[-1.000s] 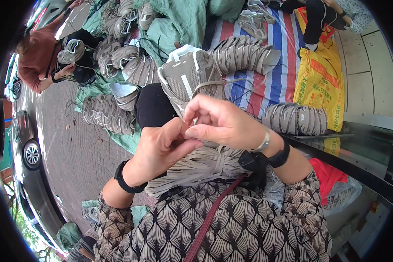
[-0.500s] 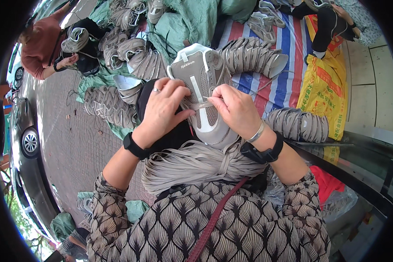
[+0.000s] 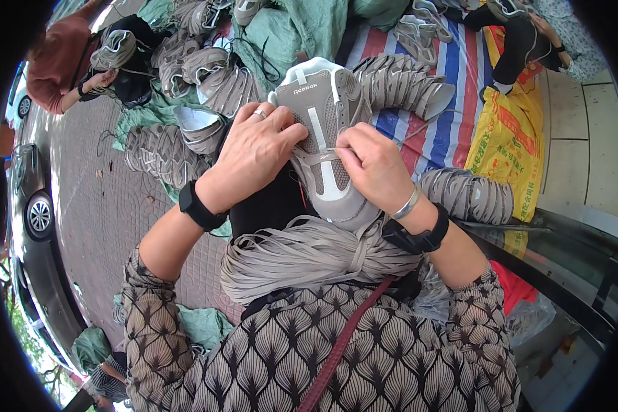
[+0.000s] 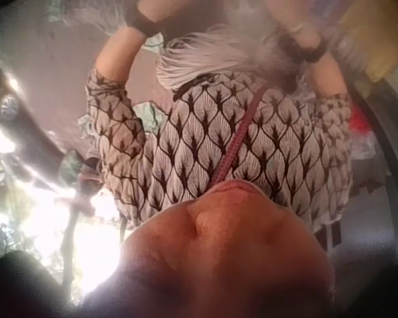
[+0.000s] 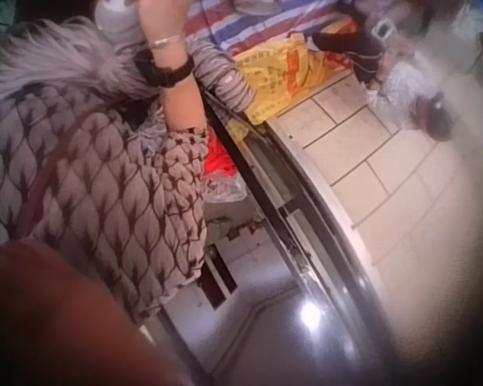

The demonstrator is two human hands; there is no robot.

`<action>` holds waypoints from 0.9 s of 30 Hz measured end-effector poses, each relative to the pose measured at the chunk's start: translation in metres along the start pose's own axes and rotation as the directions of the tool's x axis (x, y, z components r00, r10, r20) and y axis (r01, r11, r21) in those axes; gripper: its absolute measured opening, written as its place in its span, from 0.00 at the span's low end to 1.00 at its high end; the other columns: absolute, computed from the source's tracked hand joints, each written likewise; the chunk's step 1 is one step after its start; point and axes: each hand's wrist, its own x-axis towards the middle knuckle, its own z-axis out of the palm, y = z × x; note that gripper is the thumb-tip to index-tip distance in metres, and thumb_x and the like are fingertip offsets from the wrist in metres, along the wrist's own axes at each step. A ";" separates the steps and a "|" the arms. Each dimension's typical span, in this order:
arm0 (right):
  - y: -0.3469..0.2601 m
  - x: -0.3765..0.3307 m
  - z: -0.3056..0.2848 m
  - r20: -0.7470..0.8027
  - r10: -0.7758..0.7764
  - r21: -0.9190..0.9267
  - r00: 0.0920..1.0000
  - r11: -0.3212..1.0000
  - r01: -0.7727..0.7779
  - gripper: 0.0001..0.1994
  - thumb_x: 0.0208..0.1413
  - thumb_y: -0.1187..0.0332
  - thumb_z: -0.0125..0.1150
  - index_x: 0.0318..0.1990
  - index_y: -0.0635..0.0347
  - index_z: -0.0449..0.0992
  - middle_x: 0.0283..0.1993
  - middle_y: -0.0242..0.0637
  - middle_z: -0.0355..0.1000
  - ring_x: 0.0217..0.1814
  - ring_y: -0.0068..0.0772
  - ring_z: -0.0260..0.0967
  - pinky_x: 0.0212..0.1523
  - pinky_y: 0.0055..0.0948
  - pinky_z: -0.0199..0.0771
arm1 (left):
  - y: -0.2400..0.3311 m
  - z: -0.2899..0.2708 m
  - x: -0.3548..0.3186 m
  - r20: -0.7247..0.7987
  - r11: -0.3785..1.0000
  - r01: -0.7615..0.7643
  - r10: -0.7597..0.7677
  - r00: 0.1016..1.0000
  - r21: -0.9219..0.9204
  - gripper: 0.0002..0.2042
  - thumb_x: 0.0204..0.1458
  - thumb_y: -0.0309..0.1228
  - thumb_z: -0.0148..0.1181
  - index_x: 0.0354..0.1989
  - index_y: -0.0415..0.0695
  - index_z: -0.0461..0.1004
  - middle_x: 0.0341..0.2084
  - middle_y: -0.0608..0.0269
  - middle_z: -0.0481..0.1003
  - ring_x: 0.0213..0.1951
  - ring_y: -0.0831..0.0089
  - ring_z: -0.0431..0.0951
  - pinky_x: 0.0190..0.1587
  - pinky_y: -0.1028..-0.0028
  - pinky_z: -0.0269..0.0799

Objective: The person sits on a tarp outdoors and laces a beige Reebok sneaker using a long, continuous shoelace. They repeatedly thread the lace through the eyelets, pull it tight, and adjust the tension. Other people are visible in the background performing similar tasks.

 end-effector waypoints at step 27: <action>0.002 0.002 0.008 0.038 0.180 0.146 0.983 0.972 -0.184 0.02 0.50 0.78 0.59 0.31 0.65 0.72 0.28 0.39 0.68 0.29 0.35 0.68 0.31 0.29 0.67 | 0.041 0.033 -0.010 -0.188 0.861 0.222 -0.337 0.923 -0.457 0.11 0.43 0.20 0.65 0.36 0.38 0.74 0.37 0.55 0.69 0.42 0.56 0.71 0.46 0.64 0.69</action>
